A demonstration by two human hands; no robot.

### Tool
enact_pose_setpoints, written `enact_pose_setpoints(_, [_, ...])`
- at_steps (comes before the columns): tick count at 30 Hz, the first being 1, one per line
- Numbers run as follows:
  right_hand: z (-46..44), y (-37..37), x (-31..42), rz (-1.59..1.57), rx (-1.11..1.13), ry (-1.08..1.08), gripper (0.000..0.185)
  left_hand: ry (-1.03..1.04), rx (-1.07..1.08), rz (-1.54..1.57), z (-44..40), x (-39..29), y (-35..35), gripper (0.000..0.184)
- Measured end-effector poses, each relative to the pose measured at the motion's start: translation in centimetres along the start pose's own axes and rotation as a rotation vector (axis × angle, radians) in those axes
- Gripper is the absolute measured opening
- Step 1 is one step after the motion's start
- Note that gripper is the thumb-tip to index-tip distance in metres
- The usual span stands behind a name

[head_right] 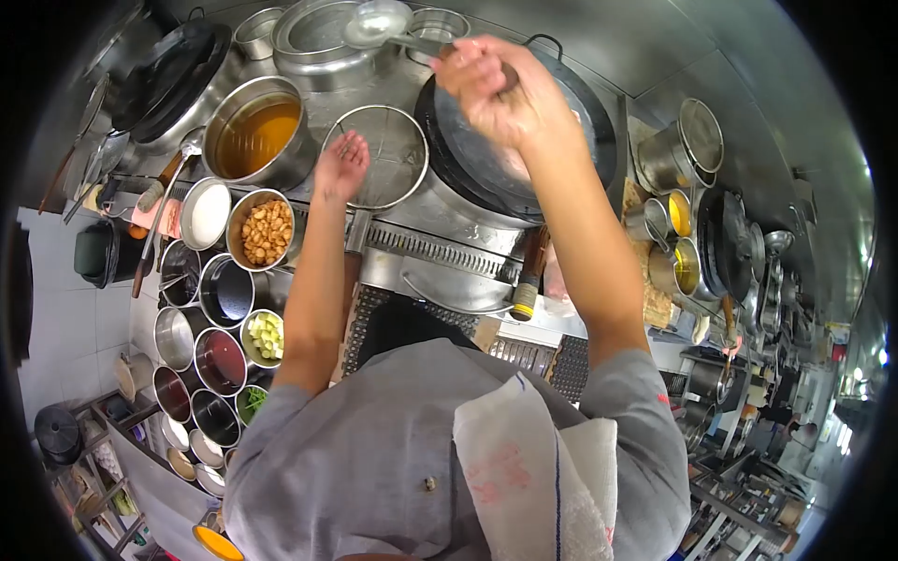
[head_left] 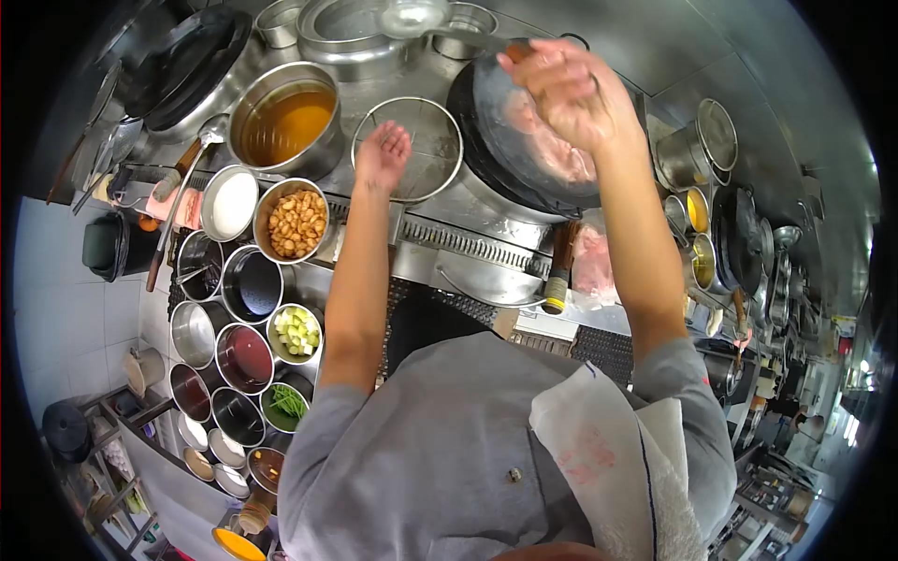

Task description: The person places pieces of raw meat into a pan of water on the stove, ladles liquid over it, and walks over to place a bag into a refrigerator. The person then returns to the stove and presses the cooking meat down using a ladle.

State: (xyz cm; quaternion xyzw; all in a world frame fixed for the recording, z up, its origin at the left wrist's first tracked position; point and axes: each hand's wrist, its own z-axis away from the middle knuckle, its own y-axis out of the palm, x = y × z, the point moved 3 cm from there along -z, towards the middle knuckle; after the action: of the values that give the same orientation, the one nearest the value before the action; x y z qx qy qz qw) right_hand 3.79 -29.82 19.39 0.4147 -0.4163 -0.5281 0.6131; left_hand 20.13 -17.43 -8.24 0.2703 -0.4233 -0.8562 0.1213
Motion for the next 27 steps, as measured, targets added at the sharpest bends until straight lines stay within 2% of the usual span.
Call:
enact_pose_setpoints(2, [2.9, -0.7, -1.0, 0.039, 0.023, 0.056, 0.029, -0.041, -0.07, 0.066, -5.2, 0.8, -0.1, 0.015])
enact_pose_setpoints(4, [5.9, -1.3, -2.4, 0.095, 0.004, 0.044, 0.027, -0.057, -0.262, -0.032, -8.7, 1.9, -0.8, 0.014])
enact_pose_setpoints(6, [8.2, -1.8, -3.7, 0.153, -0.014, 0.037, 0.025, -0.106, -0.237, -0.028, -12.9, 2.2, -2.3, 0.011])
enact_pose_setpoints(8, [10.2, -2.5, -4.9, 0.332, -0.163, -0.023, 0.025, -0.154, -0.212, -0.025, -14.5, 2.2, -2.5, 0.008])
enact_pose_setpoints(9, [10.9, -2.6, -5.7, 0.331, -0.163, -0.024, 0.025, -0.125, -0.225, -0.035, -14.9, 2.1, -2.5, 0.007])
enact_pose_setpoints(11, [12.8, -3.6, -6.8, 0.707, -0.432, -0.087, 0.026, -0.115, -0.236, -0.048, -15.2, 3.2, -2.6, 0.008])
enact_pose_setpoints(12, [13.1, -4.1, -7.2, 0.761, -0.471, -0.083, 0.031, -0.081, -0.237, -0.103, -15.1, 3.0, -2.3, 0.011])
enact_pose_setpoints(14, [13.4, -4.6, -7.9, 0.844, -0.471, -0.104, 0.033, -0.048, -0.241, -0.156, -14.3, 3.0, -2.5, 0.013])
enact_pose_setpoints(16, [13.9, -4.5, -8.3, 0.891, -0.481, -0.108, 0.035, 0.014, -0.223, -0.371, -13.0, 3.0, -3.1, 0.012])
enact_pose_setpoints(20, [14.5, -4.6, -8.9, 1.09, -0.536, -0.102, 0.037, 0.01, -0.329, -0.228, -9.6, 2.0, -2.7, 0.008])
enact_pose_setpoints(22, [14.6, -4.8, -9.4, 1.151, -0.557, -0.104, 0.039, 0.006, -0.091, -0.227, -11.8, 1.3, -3.7, 0.003])
enact_pose_setpoints(23, [14.7, -4.9, -9.4, 1.212, -0.585, -0.115, 0.041, 0.011, -0.094, -0.226, -12.6, 1.0, -4.0, 0.003])
enact_pose_setpoints(25, [15.1, -5.3, -9.7, 1.231, -0.585, -0.129, 0.042, -0.102, 0.132, -0.118, -12.7, 1.0, -3.6, 0.004])
enact_pose_setpoints(26, [15.1, -5.5, -9.7, 1.251, -0.587, -0.148, 0.043, -0.102, 0.126, -0.118, -12.8, 1.2, -3.8, 0.004])
enact_pose_setpoints(27, [15.2, -5.6, -9.8, 1.249, -0.585, -0.143, 0.043, -0.019, 0.092, -0.139, -12.5, 1.2, -3.5, 0.006])
